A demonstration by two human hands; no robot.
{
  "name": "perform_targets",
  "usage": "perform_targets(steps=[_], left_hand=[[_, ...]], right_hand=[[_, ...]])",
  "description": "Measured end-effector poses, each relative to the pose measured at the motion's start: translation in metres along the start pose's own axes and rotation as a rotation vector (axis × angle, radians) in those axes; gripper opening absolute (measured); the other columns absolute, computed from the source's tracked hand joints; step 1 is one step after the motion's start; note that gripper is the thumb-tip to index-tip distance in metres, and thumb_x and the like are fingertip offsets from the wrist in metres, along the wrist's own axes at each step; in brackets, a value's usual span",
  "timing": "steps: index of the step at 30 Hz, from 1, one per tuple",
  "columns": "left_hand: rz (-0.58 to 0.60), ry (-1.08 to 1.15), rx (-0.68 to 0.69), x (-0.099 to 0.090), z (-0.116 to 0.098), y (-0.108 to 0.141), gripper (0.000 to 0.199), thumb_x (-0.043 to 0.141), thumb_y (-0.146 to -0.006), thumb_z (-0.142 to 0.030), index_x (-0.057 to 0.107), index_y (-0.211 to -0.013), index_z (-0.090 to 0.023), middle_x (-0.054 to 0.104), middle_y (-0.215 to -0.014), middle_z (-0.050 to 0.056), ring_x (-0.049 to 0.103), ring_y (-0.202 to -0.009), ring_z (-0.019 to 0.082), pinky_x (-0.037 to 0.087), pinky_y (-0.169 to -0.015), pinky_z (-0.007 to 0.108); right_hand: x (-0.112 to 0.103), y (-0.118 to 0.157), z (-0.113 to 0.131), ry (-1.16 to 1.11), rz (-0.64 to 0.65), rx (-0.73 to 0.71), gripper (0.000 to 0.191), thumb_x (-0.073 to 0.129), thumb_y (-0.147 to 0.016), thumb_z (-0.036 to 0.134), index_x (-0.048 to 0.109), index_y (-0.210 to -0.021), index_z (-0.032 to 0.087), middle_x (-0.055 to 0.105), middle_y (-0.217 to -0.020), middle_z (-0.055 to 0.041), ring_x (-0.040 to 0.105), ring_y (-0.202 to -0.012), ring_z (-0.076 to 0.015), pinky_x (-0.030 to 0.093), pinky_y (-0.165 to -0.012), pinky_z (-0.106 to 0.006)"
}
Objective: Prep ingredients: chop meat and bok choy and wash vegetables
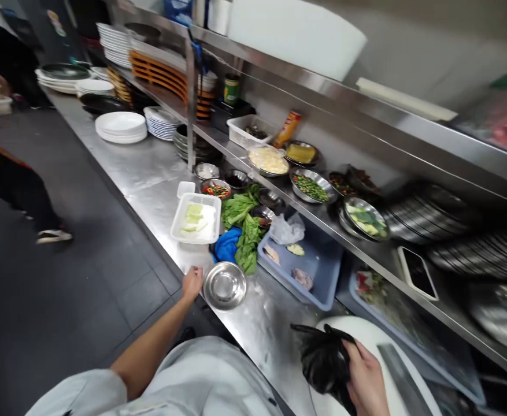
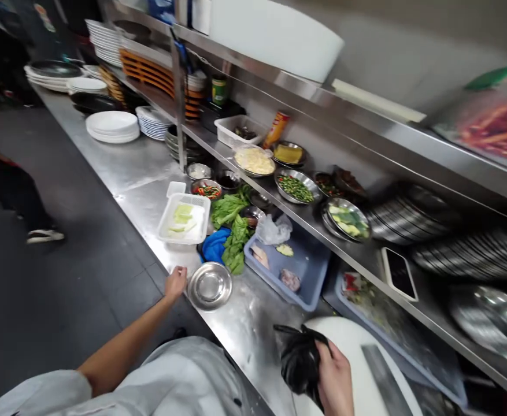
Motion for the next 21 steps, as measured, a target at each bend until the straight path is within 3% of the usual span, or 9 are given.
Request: perform_targets(steps=[3, 7, 8, 10, 12, 14, 16, 18, 21], left_hand=[[0.095, -0.023, 0.354, 0.008, -0.029, 0.036, 0.046, 0.054, -0.094, -0.05, 0.065, -0.126, -0.019, 0.071, -0.123, 0.017, 0.065, -0.123, 0.032, 0.048, -0.108, 0.045], [0.418, -0.176, 0.909, 0.057, -0.074, 0.104, 0.104, 0.083, -0.072, -0.06, 0.046, -0.16, -0.018, 0.043, -0.167, 0.023, 0.038, -0.155, 0.042, 0.029, -0.126, 0.057], [0.419, -0.204, 0.984, 0.068, -0.083, 0.115, 0.108, 0.082, -0.073, -0.058, 0.042, -0.164, -0.017, 0.037, -0.171, 0.024, 0.033, -0.158, 0.043, 0.024, -0.128, 0.057], [0.306, -0.219, 0.986, 0.075, -0.096, 0.121, 0.085, 0.066, -0.09, -0.048, 0.041, -0.165, -0.017, 0.042, -0.168, 0.023, 0.037, -0.156, 0.04, 0.023, -0.127, 0.055], [0.148, -0.254, 0.861, 0.063, -0.102, 0.107, 0.066, 0.049, -0.097, -0.03, 0.047, -0.162, -0.019, 0.06, -0.153, 0.019, 0.053, -0.143, 0.034, 0.03, -0.121, 0.051], [0.072, -0.377, 0.723, 0.033, -0.102, 0.086, 0.063, 0.05, -0.089, -0.016, 0.062, -0.15, -0.019, 0.073, -0.128, 0.016, 0.063, -0.125, 0.032, 0.036, -0.112, 0.049], [0.077, -0.525, 0.621, -0.005, -0.098, 0.07, 0.057, 0.054, -0.074, -0.007, 0.077, -0.125, -0.018, 0.076, -0.11, 0.014, 0.066, -0.114, 0.033, 0.038, -0.105, 0.049], [0.089, -0.561, 0.558, -0.043, -0.093, 0.067, 0.048, 0.054, -0.063, -0.003, 0.081, -0.099, -0.017, 0.076, -0.108, 0.014, 0.065, -0.115, 0.034, 0.036, -0.104, 0.049], [0.223, -0.272, 0.489, -0.078, -0.099, 0.087, 0.036, 0.055, -0.058, -0.009, 0.078, -0.085, -0.017, 0.077, -0.099, 0.009, 0.066, -0.111, 0.032, 0.041, -0.102, 0.044]], right_hand=[[0.021, 0.011, 0.039, 0.121, 0.015, -0.21, 0.033, 0.064, -0.075, 0.056, 0.063, -0.066, 0.024, 0.065, -0.064, -0.0029, 0.064, -0.063, -0.0235, 0.057, -0.06, -0.033], [0.085, 0.044, 0.088, 0.211, 0.335, -0.533, 0.021, 0.054, -0.089, 0.038, 0.065, -0.08, 0.023, 0.07, -0.075, -0.0036, 0.066, -0.072, -0.0215, 0.059, -0.072, -0.032], [0.103, 0.054, 0.1, 0.219, 0.451, -0.634, 0.015, 0.053, -0.089, 0.03, 0.064, -0.081, 0.023, 0.071, -0.079, -0.0039, 0.068, -0.076, -0.0216, 0.06, -0.077, -0.032], [0.135, 0.074, 0.119, 0.224, 0.643, -0.829, 0.011, 0.055, -0.087, 0.019, 0.065, -0.089, 0.024, 0.075, -0.103, -0.0077, 0.072, -0.098, -0.0237, 0.061, -0.091, -0.035], [0.157, 0.087, 0.131, 0.312, 0.738, -0.967, 0.016, 0.058, -0.088, 0.015, 0.066, -0.101, 0.022, 0.069, -0.13, -0.0147, 0.068, -0.122, -0.027, 0.058, -0.104, -0.039], [0.17, 0.093, 0.134, 0.518, 0.79, -1.015, 0.019, 0.061, -0.091, 0.015, 0.066, -0.109, 0.017, 0.063, -0.139, -0.0215, 0.066, -0.126, -0.031, 0.058, -0.103, -0.043], [0.177, 0.092, 0.131, 0.774, 0.882, -1.001, 0.02, 0.06, -0.094, 0.012, 0.065, -0.113, 0.015, 0.07, -0.124, -0.021, 0.073, -0.107, -0.0314, 0.06, -0.089, -0.04], [0.176, 0.084, 0.13, 0.947, 0.997, -1.024, 0.021, 0.057, -0.094, 0.008, 0.065, -0.112, 0.016, 0.075, -0.099, -0.0124, 0.074, -0.084, -0.0265, 0.054, -0.073, -0.032], [0.169, 0.049, 0.149, 0.821, 1.039, -1.208, 0.015, 0.058, -0.095, 0.011, 0.064, -0.105, 0.02, 0.074, -0.087, -0.0048, 0.069, -0.074, -0.0196, 0.043, -0.066, -0.024]])
Point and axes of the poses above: each hand's wrist, its own y-axis away from the middle knuckle, its own x-axis out of the palm, z = x × y, the point moved 3 cm from there along -y, towards the middle knuckle
